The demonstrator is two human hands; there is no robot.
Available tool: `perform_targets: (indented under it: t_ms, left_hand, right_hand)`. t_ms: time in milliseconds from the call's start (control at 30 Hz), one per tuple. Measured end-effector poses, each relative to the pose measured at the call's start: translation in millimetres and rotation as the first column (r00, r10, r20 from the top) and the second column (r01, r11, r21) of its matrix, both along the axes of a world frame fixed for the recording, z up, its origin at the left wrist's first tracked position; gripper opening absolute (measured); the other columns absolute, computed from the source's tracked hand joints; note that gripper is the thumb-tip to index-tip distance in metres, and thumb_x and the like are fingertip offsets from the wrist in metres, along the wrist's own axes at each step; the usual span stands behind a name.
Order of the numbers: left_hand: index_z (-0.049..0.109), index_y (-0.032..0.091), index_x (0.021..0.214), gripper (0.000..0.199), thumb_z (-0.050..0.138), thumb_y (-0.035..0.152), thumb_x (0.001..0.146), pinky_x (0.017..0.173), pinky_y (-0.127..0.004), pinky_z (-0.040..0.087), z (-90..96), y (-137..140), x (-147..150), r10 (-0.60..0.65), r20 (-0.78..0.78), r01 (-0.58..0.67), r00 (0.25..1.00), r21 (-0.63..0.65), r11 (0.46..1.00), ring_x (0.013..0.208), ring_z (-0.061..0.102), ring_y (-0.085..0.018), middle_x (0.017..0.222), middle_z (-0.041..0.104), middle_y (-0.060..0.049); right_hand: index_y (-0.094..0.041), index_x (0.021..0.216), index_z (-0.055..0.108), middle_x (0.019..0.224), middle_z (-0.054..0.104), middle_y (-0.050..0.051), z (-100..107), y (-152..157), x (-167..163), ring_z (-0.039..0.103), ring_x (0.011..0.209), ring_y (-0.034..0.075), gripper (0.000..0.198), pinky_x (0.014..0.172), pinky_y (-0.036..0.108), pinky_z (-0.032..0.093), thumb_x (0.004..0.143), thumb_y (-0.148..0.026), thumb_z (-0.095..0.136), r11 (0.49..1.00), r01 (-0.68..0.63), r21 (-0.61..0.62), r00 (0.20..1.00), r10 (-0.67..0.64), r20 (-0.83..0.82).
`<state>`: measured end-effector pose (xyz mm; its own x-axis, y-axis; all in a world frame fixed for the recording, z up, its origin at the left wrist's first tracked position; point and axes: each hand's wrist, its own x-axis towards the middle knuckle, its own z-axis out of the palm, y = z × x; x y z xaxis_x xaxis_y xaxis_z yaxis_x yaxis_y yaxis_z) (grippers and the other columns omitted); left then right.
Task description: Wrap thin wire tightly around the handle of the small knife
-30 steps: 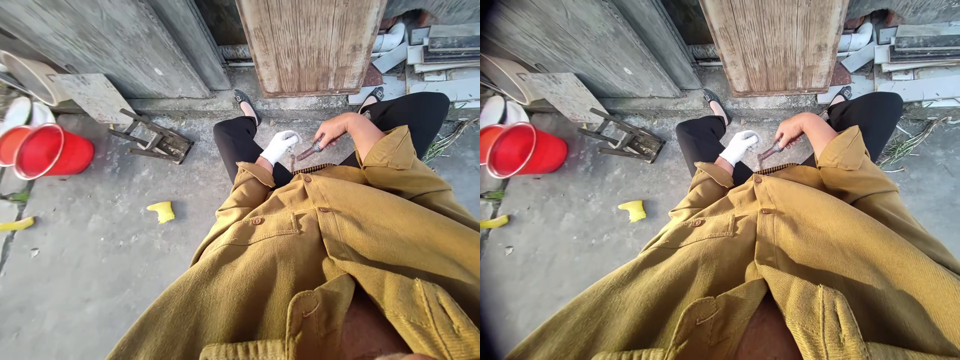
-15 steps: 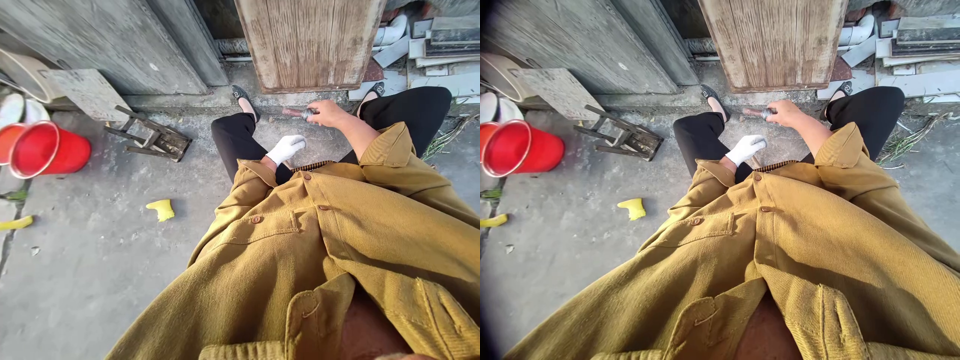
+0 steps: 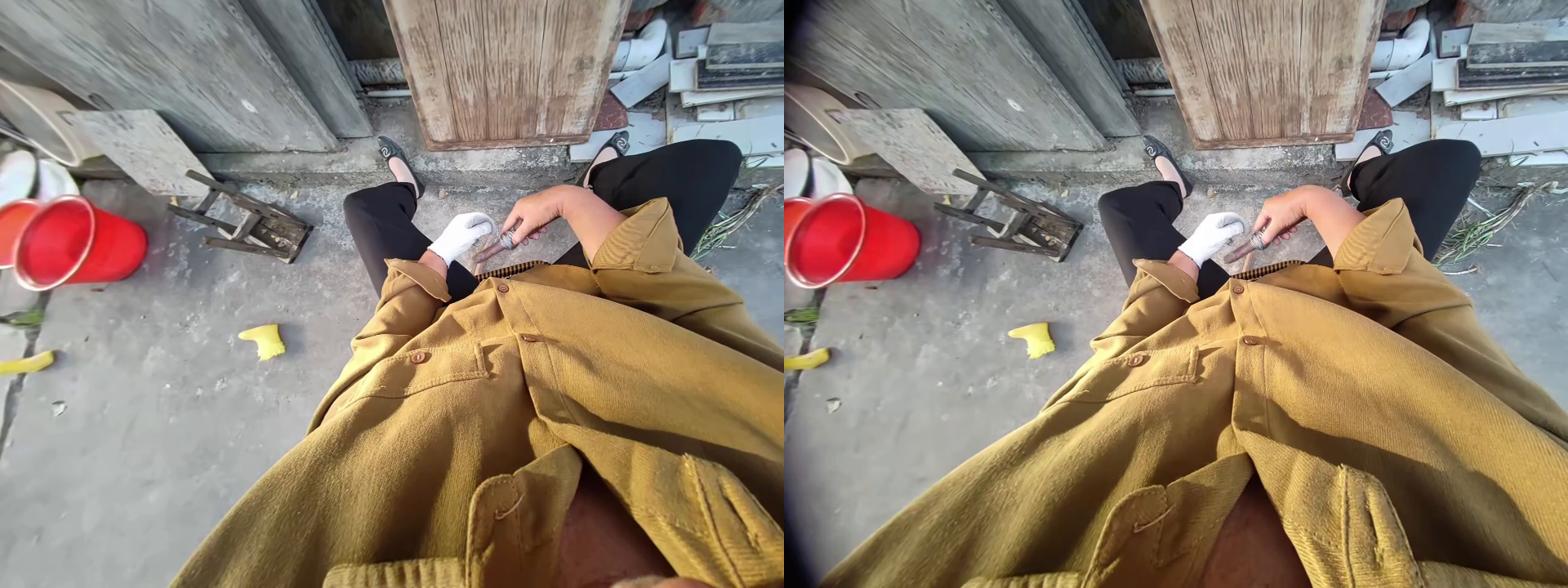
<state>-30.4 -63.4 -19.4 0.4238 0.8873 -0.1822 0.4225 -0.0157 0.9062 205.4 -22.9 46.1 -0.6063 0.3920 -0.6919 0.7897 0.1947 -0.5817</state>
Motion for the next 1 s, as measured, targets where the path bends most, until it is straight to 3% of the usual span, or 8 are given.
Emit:
perform_targets:
  t_ms: [133,267,367,500,567,733,867,1000]
  left_hand:
    - [0.07,0.014,0.094,0.023,0.07,0.037,0.096,0.067,-0.026,0.053,-7.9,1.9,-0.9,0.035,0.126,-0.025,0.991,-0.078,0.997,0.067,0.06,-0.014,0.081,0.07,-0.005]
    - [0.071,0.015,0.096,0.027,0.061,0.038,0.101,0.063,-0.026,0.05,-12.5,-2.7,5.0,-0.052,0.156,0.063,0.986,-0.063,0.996,0.063,0.057,-0.015,0.072,0.064,-0.004]
    - [0.074,0.015,0.099,0.025,0.057,0.033,0.099,0.066,-0.027,0.049,-14.7,-6.3,10.5,-0.151,0.054,0.152,0.987,-0.013,0.988,0.063,0.055,-0.015,0.069,0.062,-0.002]
    - [0.078,0.013,0.095,0.026,0.057,0.029,0.093,0.075,-0.026,0.051,-13.7,-7.9,11.7,-0.256,-0.146,0.268,0.956,0.065,0.961,0.072,0.06,-0.016,0.074,0.067,-0.001]
    - [0.078,0.012,0.093,0.028,0.056,0.029,0.093,0.079,-0.026,0.051,-11.9,-8.0,10.7,-0.244,-0.178,0.264,0.953,0.099,0.959,0.076,0.062,-0.016,0.077,0.068,-0.001]
    - [0.077,0.013,0.09,0.024,0.058,0.028,0.091,0.087,-0.029,0.052,-8.8,-7.6,10.3,-0.255,-0.209,0.28,0.944,0.101,0.955,0.083,0.066,-0.019,0.08,0.071,-0.002]
    - [0.074,0.012,0.087,0.021,0.063,0.03,0.089,0.09,-0.03,0.053,-6.8,-5.0,7.3,-0.268,-0.089,0.274,0.959,0.07,0.959,0.088,0.067,-0.02,0.085,0.073,-0.004]
    - [0.069,0.013,0.084,0.026,0.071,0.038,0.092,0.081,-0.029,0.053,-8.7,0.3,1.0,-0.14,0.128,0.143,0.982,-0.019,0.989,0.079,0.063,-0.018,0.079,0.069,-0.005]
  right_hand:
    - [-0.021,0.118,0.084,0.076,0.072,-0.001,15.6,-2.7,3.7,0.062,0.063,0.011,0.044,0.062,0.022,0.049,0.091,-0.056,0.085,0.951,0.308,-0.035,0.884,-0.299,-0.358]
    - [-0.021,0.124,0.073,0.076,0.07,0.001,11.8,-6.0,-9.0,0.057,0.057,0.012,0.052,0.052,0.022,0.047,0.095,-0.064,0.08,0.762,0.641,-0.095,0.582,-0.563,-0.586]
    - [-0.018,0.133,0.069,0.082,0.073,0.004,-2.1,-4.3,-18.4,0.062,0.062,0.015,0.052,0.055,0.025,0.049,0.101,-0.06,0.073,0.694,0.717,0.066,0.618,-0.588,-0.523]
    - [-0.012,0.138,0.074,0.111,0.081,0.014,-13.4,-1.4,-22.2,0.075,0.1,0.027,0.049,0.079,0.032,0.055,0.098,-0.04,0.079,0.764,0.384,0.518,0.91,-0.408,-0.073]
    - [-0.015,0.136,0.078,0.124,0.08,0.015,-13.9,-1.6,-21.7,0.074,0.114,0.031,0.046,0.087,0.033,0.053,0.096,-0.039,0.08,0.811,0.134,0.569,0.955,-0.26,0.145]
    - [-0.017,0.129,0.083,0.087,0.08,0.005,-14.6,-6.2,-18.5,0.073,0.079,0.02,0.036,0.075,0.03,0.049,0.099,-0.036,0.077,0.977,-0.117,0.176,0.953,0.06,0.298]
    - [-0.015,0.123,0.083,0.075,0.072,0.0,-7.6,-7.3,-13.2,0.063,0.064,0.014,0.041,0.069,0.028,0.046,0.097,-0.045,0.078,0.987,-0.153,-0.049,0.977,0.158,0.143]
    - [-0.016,0.117,0.083,0.084,0.074,0.001,14.9,-5.5,0.4,0.064,0.068,0.013,0.044,0.068,0.026,0.045,0.095,-0.054,0.076,0.994,-0.068,-0.088,0.995,0.061,-0.078]
